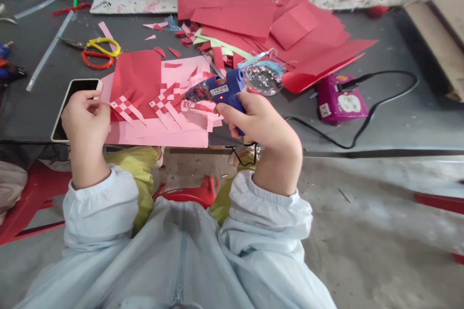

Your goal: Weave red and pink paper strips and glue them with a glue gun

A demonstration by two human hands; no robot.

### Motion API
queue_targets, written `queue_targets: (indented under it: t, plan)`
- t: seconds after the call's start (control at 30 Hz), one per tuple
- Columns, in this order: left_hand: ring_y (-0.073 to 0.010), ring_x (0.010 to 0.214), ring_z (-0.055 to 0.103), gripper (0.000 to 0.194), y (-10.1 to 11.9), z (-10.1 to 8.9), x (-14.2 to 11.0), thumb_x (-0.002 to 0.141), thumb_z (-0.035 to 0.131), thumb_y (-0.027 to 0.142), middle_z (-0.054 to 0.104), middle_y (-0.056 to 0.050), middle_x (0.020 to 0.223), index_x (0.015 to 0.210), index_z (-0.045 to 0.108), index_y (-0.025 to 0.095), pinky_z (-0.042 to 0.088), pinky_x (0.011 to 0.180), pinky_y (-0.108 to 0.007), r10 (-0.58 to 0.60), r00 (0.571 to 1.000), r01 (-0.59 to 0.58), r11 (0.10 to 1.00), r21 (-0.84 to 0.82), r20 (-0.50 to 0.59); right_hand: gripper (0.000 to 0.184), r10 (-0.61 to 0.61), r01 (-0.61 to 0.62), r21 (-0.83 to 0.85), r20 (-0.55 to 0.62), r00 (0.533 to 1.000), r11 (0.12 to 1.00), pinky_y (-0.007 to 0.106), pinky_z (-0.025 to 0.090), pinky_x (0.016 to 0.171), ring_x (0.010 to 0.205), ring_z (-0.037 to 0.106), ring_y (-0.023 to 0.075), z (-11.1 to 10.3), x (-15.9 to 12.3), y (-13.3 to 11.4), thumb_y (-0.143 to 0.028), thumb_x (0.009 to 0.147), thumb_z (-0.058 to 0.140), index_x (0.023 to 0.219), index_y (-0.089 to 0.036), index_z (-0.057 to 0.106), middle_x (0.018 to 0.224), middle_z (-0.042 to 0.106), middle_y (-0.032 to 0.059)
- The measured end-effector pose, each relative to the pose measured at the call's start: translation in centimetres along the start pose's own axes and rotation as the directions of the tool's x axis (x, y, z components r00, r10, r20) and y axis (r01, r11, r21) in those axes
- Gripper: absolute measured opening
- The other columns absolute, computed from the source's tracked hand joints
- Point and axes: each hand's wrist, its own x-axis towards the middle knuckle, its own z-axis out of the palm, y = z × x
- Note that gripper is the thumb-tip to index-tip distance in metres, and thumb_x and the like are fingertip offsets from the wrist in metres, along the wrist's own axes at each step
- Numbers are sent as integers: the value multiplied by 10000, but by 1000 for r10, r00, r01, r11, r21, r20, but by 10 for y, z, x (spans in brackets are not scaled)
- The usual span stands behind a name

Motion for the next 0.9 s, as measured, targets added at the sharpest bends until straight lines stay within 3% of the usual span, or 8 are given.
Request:
queue_targets:
  t: [0.07,0.17,0.27,0.37,0.57,0.73,0.9]
  plan:
    - [-323,1047,713,291,15,-3,-3,872,518,210,746,-93,1074,1128,644,268,530,930,-542,-88,989,95,994,53,-118,319,-9,9,2,-2,1000,1000,205,385,391,406,492,75,0,0,0,-322,916,673,651,-203,543,490,548,-31]
    - [-294,1068,692,277,37,-1,-6,861,552,178,730,-98,1109,1105,666,243,524,990,-504,28,989,-29,1000,-1,-146,302,12,-12,2,-5,1000,1000,203,381,380,395,484,77,0,-1,-2,-298,920,662,664,-208,531,474,547,-35]
    - [-265,1076,674,241,52,6,-9,891,579,188,748,-68,1069,1101,683,249,498,1054,-468,192,981,-192,981,-22,2,274,42,-42,3,-19,999,999,201,377,363,386,477,79,0,-1,-4,-258,927,640,678,-208,536,467,541,-38]
    - [-292,1162,637,251,61,11,-11,893,622,214,757,-70,1129,1132,694,237,484,1080,-471,331,932,-333,943,-15,148,280,53,-53,19,-29,998,998,197,389,365,392,480,76,0,-2,-4,-238,931,632,670,-203,537,474,538,-36]
    - [-293,1391,535,428,68,17,-17,972,465,192,653,-131,1412,1373,606,145,358,1226,-510,410,857,-438,899,22,312,299,62,-62,18,-41,997,998,191,408,391,396,491,66,-2,-3,-1,-216,939,634,660,-197,530,491,556,-31]
    - [-301,1296,599,411,70,18,-22,971,453,192,717,-120,1274,1332,648,170,295,1245,-573,399,857,-447,890,86,326,328,41,-41,9,-28,999,999,199,408,393,399,491,69,-3,-4,-2,-208,948,615,632,-201,526,497,559,-26]
    - [-304,1176,640,346,70,16,-29,975,495,235,744,-105,1115,1241,709,176,284,1242,-603,461,839,-504,859,92,288,321,36,-36,16,-46,998,999,208,391,376,383,485,79,-3,-3,-2,-211,930,639,627,-206,532,473,547,-30]
